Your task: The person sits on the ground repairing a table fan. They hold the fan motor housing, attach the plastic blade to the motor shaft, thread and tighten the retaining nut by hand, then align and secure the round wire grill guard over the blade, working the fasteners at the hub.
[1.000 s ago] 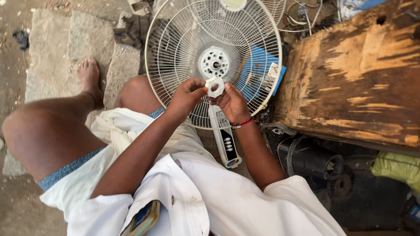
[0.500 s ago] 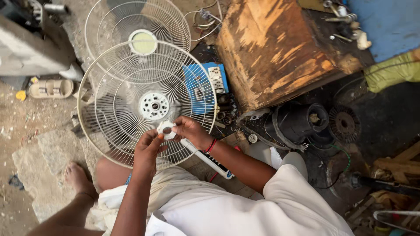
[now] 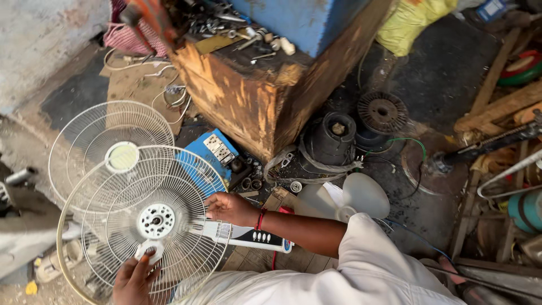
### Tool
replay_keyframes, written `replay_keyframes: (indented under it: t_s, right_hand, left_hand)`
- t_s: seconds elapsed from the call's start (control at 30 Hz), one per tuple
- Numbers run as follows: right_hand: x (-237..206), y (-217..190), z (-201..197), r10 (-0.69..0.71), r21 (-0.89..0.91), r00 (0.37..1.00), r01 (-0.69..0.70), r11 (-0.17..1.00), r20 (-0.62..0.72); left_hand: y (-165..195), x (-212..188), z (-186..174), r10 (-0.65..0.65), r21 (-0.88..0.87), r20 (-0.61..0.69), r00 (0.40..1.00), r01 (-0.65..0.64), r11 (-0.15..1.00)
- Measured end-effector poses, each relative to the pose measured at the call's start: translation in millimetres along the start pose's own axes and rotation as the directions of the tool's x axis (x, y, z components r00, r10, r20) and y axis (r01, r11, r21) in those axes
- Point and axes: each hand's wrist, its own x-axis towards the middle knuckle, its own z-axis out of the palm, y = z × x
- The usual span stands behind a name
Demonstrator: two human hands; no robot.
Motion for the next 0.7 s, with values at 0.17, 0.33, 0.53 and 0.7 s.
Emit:
replay_keyframes:
  t_s: [0.17, 0.33, 0.53, 0.7]
  right_hand:
    - [-17, -12, -23, 0.043, -0.059, 0.991, -0.051, 0.997, -0.128]
    - [-21, -10, -10, -0.015, -0.043, 0.991, 0.009, 0.999, -0.133]
    - [-25, -26, 14, -0.011, -0.33, 0.997, -0.015, 0.944, -0.076]
    - [-22, -35, 20, -0.024, -0.406, 0.998, 0.0, 0.914, -0.054]
  left_hand:
    - [27, 48, -30, -0.073, 0.402, -0.02, 0.997, 0.075, 0.913]
    - [36, 57, -20, -0.13, 0.713, -0.143, 0.981, 0.194, 0.674]
    - [35, 52, -9, -0.148, 0.771, -0.174, 0.974, 0.228, 0.595]
    - [34, 53, -9, -0.154, 0.781, -0.181, 0.971, 0.237, 0.578]
